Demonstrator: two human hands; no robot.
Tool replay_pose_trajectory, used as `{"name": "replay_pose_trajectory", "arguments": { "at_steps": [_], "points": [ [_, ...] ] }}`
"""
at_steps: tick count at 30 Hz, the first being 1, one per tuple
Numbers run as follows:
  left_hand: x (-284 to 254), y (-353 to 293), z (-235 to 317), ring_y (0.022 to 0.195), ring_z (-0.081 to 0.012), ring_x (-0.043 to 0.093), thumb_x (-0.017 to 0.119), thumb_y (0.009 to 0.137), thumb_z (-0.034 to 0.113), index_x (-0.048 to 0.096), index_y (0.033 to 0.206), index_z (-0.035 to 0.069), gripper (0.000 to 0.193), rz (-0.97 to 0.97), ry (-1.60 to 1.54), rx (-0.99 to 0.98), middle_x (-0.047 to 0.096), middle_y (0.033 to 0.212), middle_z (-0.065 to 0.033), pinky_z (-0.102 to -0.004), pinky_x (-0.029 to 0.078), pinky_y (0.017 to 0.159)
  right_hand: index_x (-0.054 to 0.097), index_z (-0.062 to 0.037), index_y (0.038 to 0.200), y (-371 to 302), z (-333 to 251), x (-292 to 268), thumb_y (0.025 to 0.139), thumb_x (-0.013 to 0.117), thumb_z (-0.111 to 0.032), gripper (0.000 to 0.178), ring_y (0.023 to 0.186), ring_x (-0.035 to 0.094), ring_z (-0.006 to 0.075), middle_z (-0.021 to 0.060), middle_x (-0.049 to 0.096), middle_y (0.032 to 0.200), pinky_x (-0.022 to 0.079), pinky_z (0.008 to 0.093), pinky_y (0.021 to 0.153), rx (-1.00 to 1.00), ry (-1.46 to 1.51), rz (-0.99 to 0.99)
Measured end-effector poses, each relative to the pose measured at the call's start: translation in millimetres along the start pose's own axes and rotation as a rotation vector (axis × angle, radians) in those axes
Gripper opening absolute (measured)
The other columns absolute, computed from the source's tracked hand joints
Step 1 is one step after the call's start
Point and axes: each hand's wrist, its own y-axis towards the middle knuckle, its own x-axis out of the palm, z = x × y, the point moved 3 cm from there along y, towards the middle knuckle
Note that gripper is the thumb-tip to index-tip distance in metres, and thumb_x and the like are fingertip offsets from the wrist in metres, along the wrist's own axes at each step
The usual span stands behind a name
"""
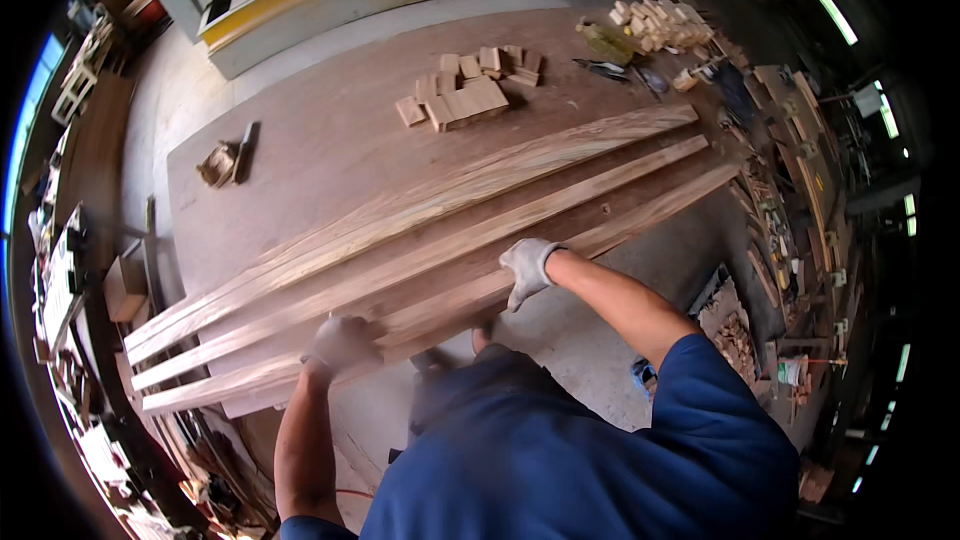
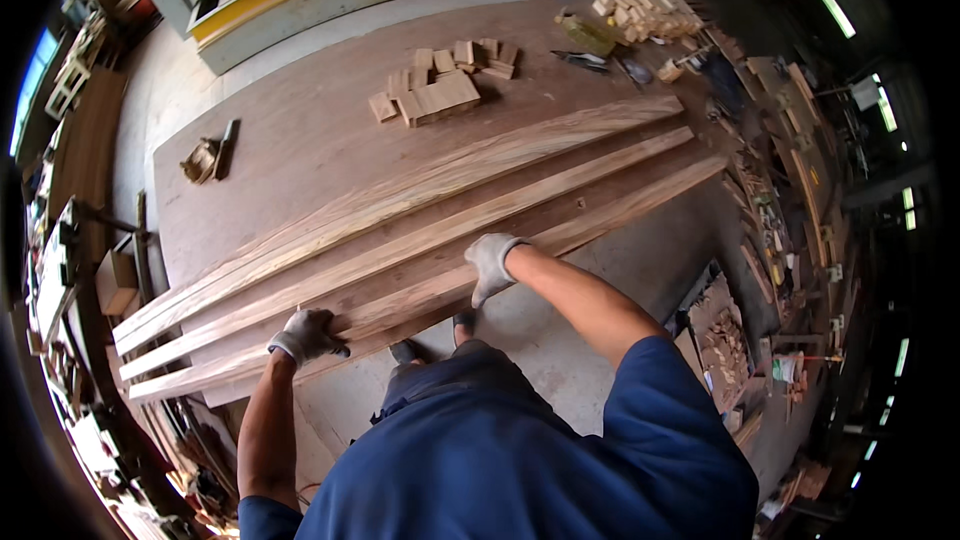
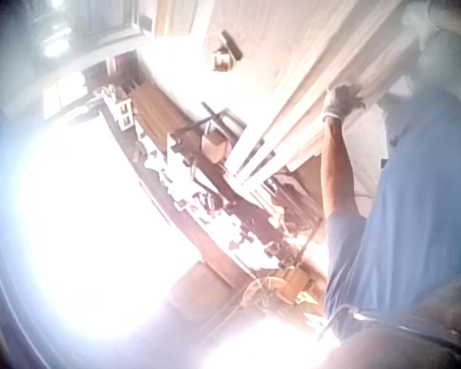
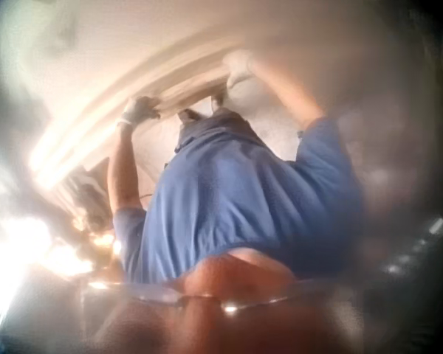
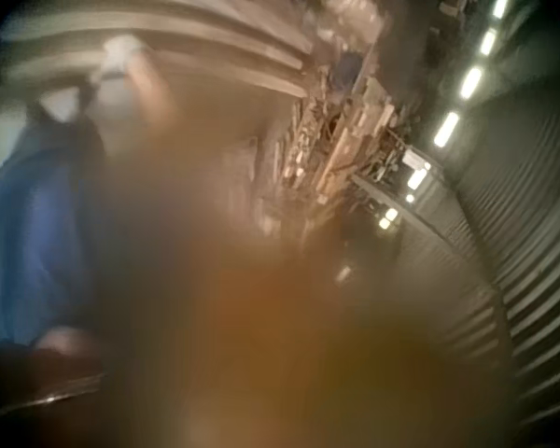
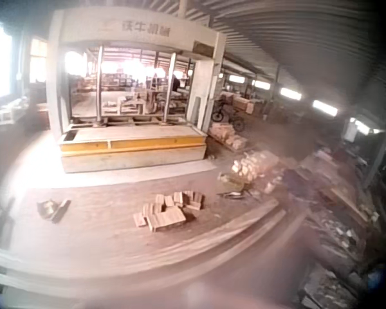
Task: The person moves long wooden planks from a floor pile to a workbench and then to a clamped assembly frame. They use a hammer to tap the planks into place within the frame, aligning them with other pieces.
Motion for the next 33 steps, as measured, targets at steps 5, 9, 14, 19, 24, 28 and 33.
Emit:
{"name": "replay_pose_trajectory", "arguments": {
  "at_steps": [5,9,14,19,24,28,33],
  "points": [
    [15,27,-22,0.095,-0.0317,0.067,0.095,0.059,0.044,0.072,0.105,0.003,0.066,-0.256,-0.191,-0.086,0.073,0.103,-0.0142,-0.0401,0.053,0.087,0.070,-0.0125,0.104,-10,-28,10,0.075,0.075,-0.027,0.033,0.102,0.068,0.0288,0.0106,0.070,0.107,0.053,0.0451,0.085,0.023,-0.282,0.338],
    [17,28,-26,0.095,-0.0263,0.068,0.097,0.056,0.043,0.070,0.115,-0.002,0.079,-0.242,-0.276,-0.060,0.073,0.102,-0.0131,-0.0373,0.053,0.086,0.065,-0.0160,0.095,-10,-34,51,0.090,0.059,-0.019,0.008,0.093,0.063,0.0240,0.0057,0.064,0.094,0.049,0.0430,0.082,0.105,-0.400,0.604],
    [-1,17,-11,0.095,-0.0310,0.069,0.096,0.060,0.037,0.075,0.109,0.002,0.064,0.009,-0.314,-0.070,0.073,0.101,-0.0153,-0.0395,0.056,0.085,0.061,-0.0158,0.091,-3,-21,61,0.089,0.057,-0.017,0.005,0.091,0.062,0.0235,0.0052,0.062,0.090,0.049,0.0408,0.082,0.115,-0.343,0.737],
    [-3,8,18,0.109,-0.0369,0.065,0.090,0.068,0.027,0.075,0.111,0.005,0.050,0.316,-0.142,0.014,0.071,0.115,-0.0176,-0.0456,0.052,0.096,0.063,-0.0158,0.092,22,-12,56,0.090,0.056,-0.018,0.007,0.091,0.065,0.0243,0.0056,0.066,0.091,0.049,0.0416,0.082,0.194,-0.290,0.718],
    [25,26,10,0.114,-0.0389,0.060,0.080,0.081,0.021,0.065,0.127,0.008,0.051,0.611,-0.036,-0.049,0.066,0.124,-0.0175,-0.0491,0.049,0.098,0.066,-0.0149,0.102,21,-18,47,0.094,0.055,-0.021,0.015,0.097,0.065,0.0243,0.0063,0.068,0.100,0.048,0.0422,0.086,0.188,-0.289,0.634],
    [11,64,26,0.121,-0.0379,0.056,0.080,0.080,0.021,0.064,0.130,0.009,0.054,0.665,0.079,-0.084,0.063,0.130,-0.0166,-0.0506,0.046,0.103,0.065,-0.0143,0.102,17,-14,59,0.092,0.058,-0.024,0.015,0.100,0.062,0.0246,0.0078,0.067,0.103,0.047,0.0422,0.089,0.223,-0.252,0.701],
    [4,96,23,0.116,-0.0375,0.059,0.084,0.076,0.023,0.065,0.129,0.009,0.058,0.406,0.078,-0.117,0.066,0.124,-0.0168,-0.0485,0.048,0.101,0.064,-0.0080,0.111,-9,-7,41,0.081,0.074,-0.038,0.044,0.109,0.060,0.0304,0.0124,0.064,0.112,0.047,0.0452,0.096,0.146,0.110,0.951]
  ]
}}
